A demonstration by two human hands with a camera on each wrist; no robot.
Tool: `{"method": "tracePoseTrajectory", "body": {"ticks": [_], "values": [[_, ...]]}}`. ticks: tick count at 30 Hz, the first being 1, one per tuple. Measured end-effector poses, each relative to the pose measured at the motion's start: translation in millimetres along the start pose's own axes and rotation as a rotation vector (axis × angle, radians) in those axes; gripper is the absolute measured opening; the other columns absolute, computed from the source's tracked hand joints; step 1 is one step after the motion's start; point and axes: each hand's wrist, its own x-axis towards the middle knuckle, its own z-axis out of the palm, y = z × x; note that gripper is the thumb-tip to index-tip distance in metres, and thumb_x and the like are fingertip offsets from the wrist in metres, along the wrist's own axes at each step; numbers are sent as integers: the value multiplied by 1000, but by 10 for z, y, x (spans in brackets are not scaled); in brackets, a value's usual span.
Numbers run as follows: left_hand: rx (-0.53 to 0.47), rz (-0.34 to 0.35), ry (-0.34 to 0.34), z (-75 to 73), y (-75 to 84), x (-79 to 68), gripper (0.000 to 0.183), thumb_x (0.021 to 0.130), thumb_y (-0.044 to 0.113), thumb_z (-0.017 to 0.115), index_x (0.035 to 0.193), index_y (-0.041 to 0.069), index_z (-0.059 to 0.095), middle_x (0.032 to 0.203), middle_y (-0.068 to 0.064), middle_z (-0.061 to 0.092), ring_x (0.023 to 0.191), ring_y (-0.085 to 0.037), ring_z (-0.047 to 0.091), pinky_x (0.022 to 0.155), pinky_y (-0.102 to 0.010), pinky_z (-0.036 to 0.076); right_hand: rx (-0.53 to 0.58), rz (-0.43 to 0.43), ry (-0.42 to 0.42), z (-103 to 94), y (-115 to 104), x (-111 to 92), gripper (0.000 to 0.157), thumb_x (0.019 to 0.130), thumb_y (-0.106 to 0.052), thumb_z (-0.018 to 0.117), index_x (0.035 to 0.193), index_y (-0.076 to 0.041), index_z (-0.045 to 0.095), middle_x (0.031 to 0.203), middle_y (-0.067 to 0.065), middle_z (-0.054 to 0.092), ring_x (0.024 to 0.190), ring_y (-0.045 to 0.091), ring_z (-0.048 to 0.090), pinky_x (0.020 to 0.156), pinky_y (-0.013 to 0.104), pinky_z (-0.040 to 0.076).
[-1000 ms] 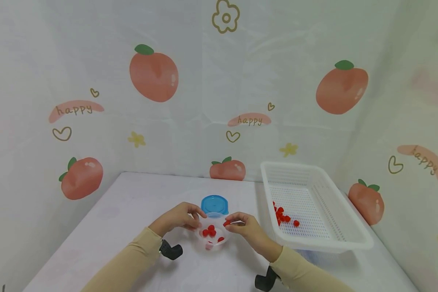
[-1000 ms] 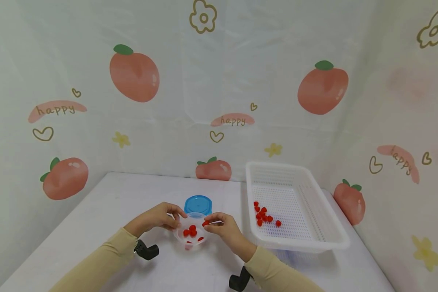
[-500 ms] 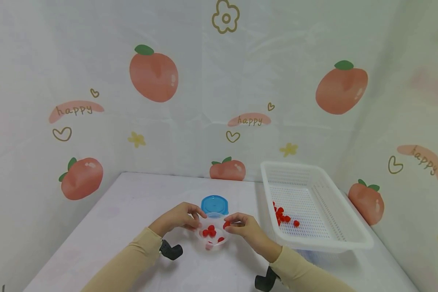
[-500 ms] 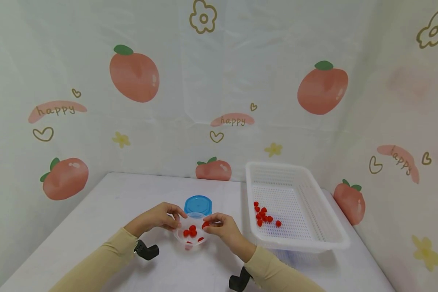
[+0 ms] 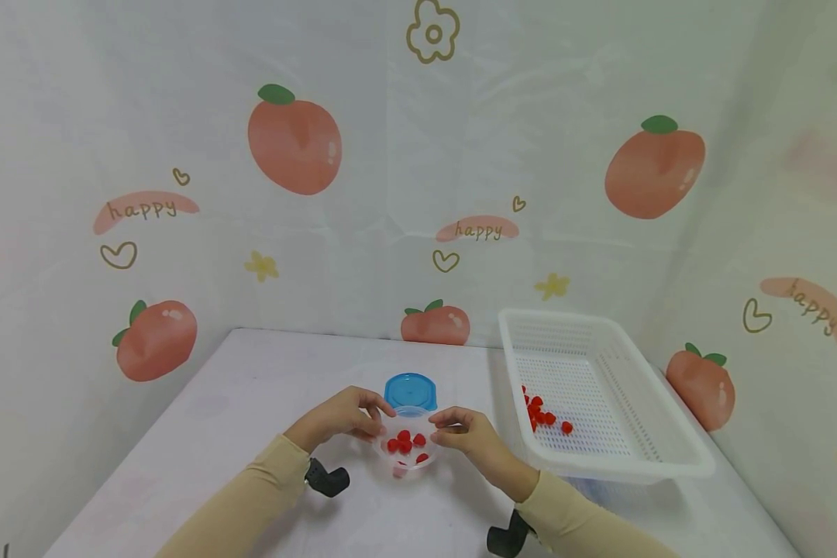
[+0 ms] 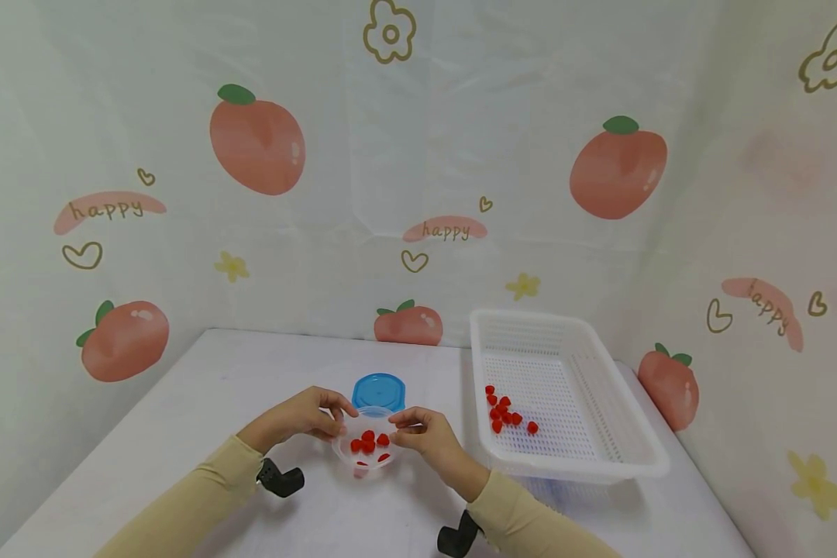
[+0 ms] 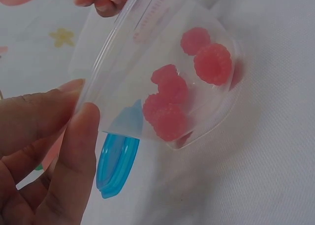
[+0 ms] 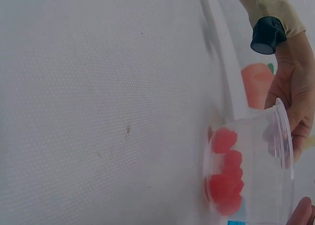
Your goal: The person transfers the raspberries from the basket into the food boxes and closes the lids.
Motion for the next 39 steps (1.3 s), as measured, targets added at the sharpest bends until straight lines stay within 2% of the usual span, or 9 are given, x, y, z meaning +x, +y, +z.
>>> {"method": "tracePoseTrajectory", "body": {"ticks": [11,15,19,23,25,29,31,34,39], "values": [[1,-3,-1,2,-8,1,27,82,4,73,109,3,70,82,-7,58,64,-15,62,67,-29,59,1,-49,-18,-54,-70,-22,34,91,-11,66,118,6,59,116,23,59,94,15,63,90,32,55],[-2,-2,-4,4,-1,-4,27,82,4,73,109,3,70,82,-7,58,64,-15,62,66,-29,59,9,-73,-33,-142,-221,-45,32,91,-13,66,118,4,59,115,17,60,98,18,62,91,31,54],[5,-5,-1,6,7,-4,27,82,4,73,109,3,70,83,-7,59,64,-15,62,67,-29,59,30,-100,-14,-292,-480,-64,31,92,-14,66,118,0,59,115,9,59,102,19,61,94,29,52],[7,-5,-1,2,5,0,27,82,4,73,109,3,70,83,-7,59,64,-15,63,67,-29,59,126,-184,43,-509,-742,-24,24,90,-8,66,114,-6,62,110,2,59,100,12,61,91,23,52],[6,-6,-2,0,3,1,27,82,4,73,109,3,70,83,-7,59,65,-15,63,67,-30,59,215,-249,69,-648,-847,16,21,90,-1,63,109,-10,63,107,-1,60,97,10,60,89,21,52],[6,-8,-4,-3,6,-3,28,82,5,73,110,3,70,83,-7,59,66,-16,63,68,-30,59,371,-369,128,-969,-975,120,28,92,6,57,104,-18,66,102,-4,62,94,8,60,85,18,53],[7,-10,-2,-4,11,-6,28,82,5,73,110,3,70,84,-7,59,66,-16,63,68,-30,59,420,-420,165,-1136,-987,180,29,92,8,56,104,-17,66,102,-3,62,95,9,59,84,18,53],[10,-15,4,-3,18,-9,27,82,5,74,109,4,70,83,-8,59,65,-16,63,68,-30,59,436,-474,211,-1382,-938,278,28,92,8,56,106,-14,66,103,0,61,95,10,59,84,19,54],[16,-19,10,9,21,-8,27,82,5,74,108,4,70,83,-8,59,65,-16,62,67,-29,59,379,-483,277,-1718,-712,418,24,93,6,55,107,-11,65,100,0,60,92,8,59,83,18,54]]}}
